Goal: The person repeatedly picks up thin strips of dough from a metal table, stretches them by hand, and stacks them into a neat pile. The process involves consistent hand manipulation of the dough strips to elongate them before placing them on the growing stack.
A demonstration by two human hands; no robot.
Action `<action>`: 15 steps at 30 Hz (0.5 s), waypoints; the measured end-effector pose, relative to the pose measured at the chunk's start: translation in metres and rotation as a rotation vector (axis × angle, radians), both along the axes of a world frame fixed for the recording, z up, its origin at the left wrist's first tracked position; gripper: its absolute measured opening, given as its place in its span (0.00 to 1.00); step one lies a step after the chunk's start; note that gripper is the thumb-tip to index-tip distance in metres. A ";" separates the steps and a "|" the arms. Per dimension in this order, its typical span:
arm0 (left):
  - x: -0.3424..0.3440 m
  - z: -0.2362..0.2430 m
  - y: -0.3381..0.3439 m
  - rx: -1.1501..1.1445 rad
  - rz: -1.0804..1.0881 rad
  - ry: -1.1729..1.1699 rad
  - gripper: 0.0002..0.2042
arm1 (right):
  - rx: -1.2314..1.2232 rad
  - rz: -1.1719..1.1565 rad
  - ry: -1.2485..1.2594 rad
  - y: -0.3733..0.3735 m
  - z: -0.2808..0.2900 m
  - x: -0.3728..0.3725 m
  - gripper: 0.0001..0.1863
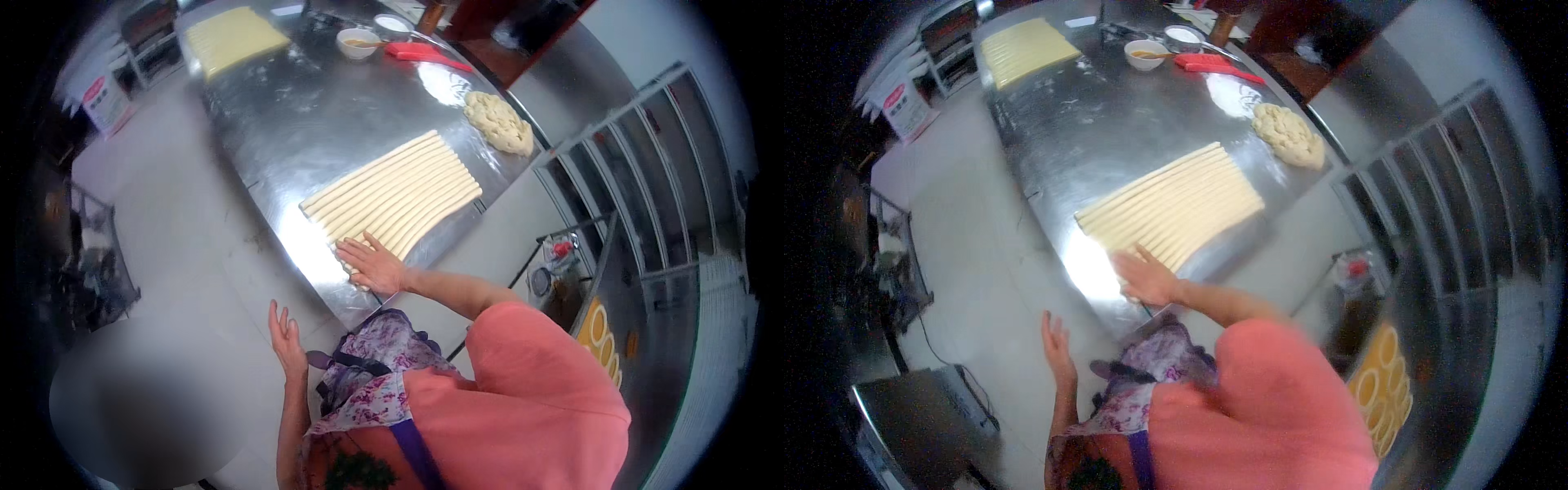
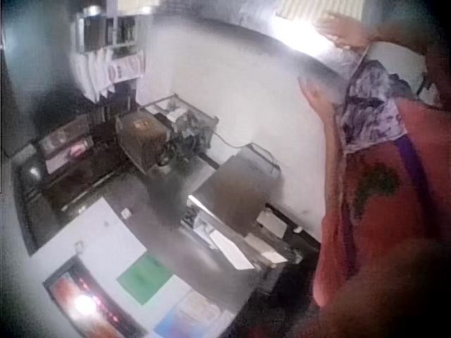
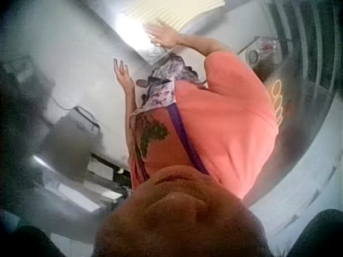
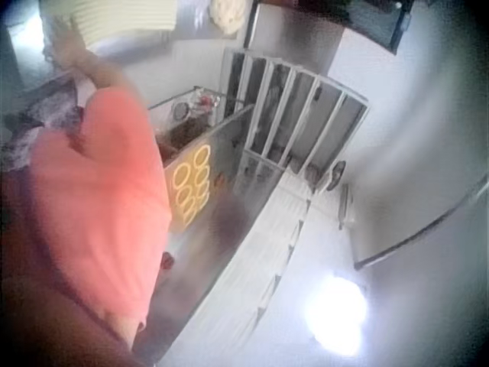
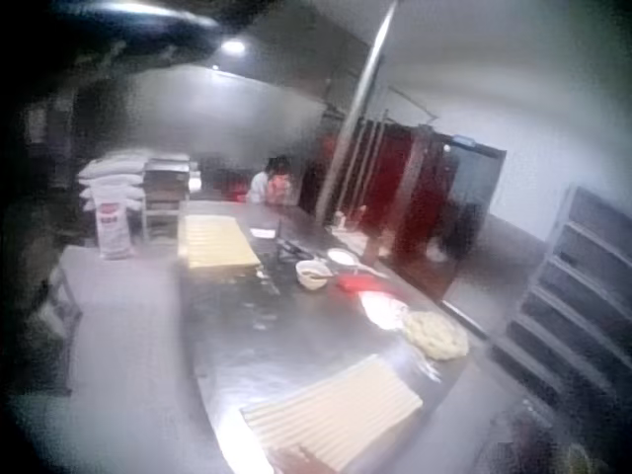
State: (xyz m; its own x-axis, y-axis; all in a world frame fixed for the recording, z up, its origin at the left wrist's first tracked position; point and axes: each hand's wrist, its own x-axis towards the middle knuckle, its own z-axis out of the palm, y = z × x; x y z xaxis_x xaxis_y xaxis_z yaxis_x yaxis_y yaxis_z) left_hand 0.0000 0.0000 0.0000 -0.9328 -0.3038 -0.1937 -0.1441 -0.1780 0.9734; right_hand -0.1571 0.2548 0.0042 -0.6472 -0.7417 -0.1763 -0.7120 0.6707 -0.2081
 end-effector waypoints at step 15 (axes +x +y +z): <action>-0.167 -0.018 -0.069 -0.461 -0.508 0.128 0.30 | -0.096 -0.179 0.013 -0.027 -0.008 0.017 0.35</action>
State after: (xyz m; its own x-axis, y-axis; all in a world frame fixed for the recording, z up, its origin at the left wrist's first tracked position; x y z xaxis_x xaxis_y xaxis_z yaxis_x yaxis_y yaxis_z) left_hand -0.1670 -0.0687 -0.0182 -0.9881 0.1513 -0.0292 0.0205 0.3165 0.9484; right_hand -0.1405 0.2283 -0.0040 -0.7722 -0.6273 -0.1012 -0.5857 0.7645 -0.2693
